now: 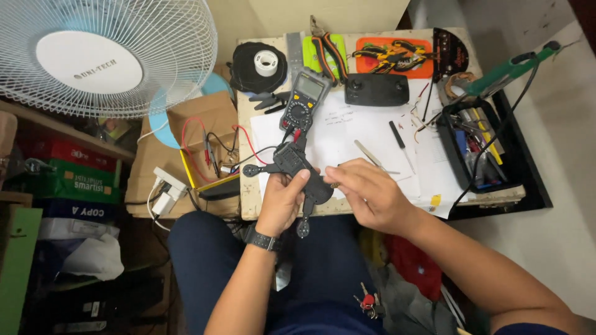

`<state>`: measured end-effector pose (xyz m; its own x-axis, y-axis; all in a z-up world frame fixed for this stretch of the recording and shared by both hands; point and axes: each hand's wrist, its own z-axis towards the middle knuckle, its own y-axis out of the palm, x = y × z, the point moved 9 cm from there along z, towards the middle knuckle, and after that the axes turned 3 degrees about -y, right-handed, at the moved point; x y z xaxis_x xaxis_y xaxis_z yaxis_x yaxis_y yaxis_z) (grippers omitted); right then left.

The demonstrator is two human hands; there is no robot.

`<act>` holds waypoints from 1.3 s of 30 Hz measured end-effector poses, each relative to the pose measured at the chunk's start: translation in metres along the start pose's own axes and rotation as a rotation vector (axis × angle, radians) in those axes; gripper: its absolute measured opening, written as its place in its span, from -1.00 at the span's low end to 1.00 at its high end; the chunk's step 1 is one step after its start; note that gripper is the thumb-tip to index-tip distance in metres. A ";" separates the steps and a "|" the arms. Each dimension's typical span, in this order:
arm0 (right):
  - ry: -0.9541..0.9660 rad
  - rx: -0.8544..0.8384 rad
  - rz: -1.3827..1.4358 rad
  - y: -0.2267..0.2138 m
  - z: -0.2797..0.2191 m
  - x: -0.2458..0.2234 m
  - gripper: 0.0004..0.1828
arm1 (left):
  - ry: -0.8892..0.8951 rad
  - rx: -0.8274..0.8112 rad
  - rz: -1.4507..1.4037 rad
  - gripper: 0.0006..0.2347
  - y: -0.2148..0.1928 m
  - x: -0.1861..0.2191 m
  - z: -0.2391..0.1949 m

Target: The person holds a small black quadcopter drone and uses a screwdriver to remove screws from the top cover. They unscrew multiple fasteners, set them aside, and continue removing additional screws from different positions on the drone's body.

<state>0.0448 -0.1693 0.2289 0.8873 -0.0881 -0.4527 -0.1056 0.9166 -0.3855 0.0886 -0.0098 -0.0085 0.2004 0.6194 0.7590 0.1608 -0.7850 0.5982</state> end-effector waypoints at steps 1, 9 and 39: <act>0.005 -0.001 0.005 -0.003 -0.006 0.006 -0.56 | -0.004 0.007 0.000 -0.41 -0.004 -0.004 0.002; 0.027 -0.035 -0.011 0.001 -0.006 0.008 -0.56 | 0.030 -0.008 -0.014 -0.43 -0.009 -0.010 0.009; -0.031 0.017 -0.171 -0.003 -0.032 0.026 -0.54 | 0.107 -0.031 0.041 -0.43 -0.003 0.001 0.006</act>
<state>0.0537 -0.1865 0.1925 0.9050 -0.2313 -0.3571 0.0549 0.8957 -0.4412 0.0945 -0.0073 -0.0112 0.1015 0.5844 0.8051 0.1245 -0.8104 0.5726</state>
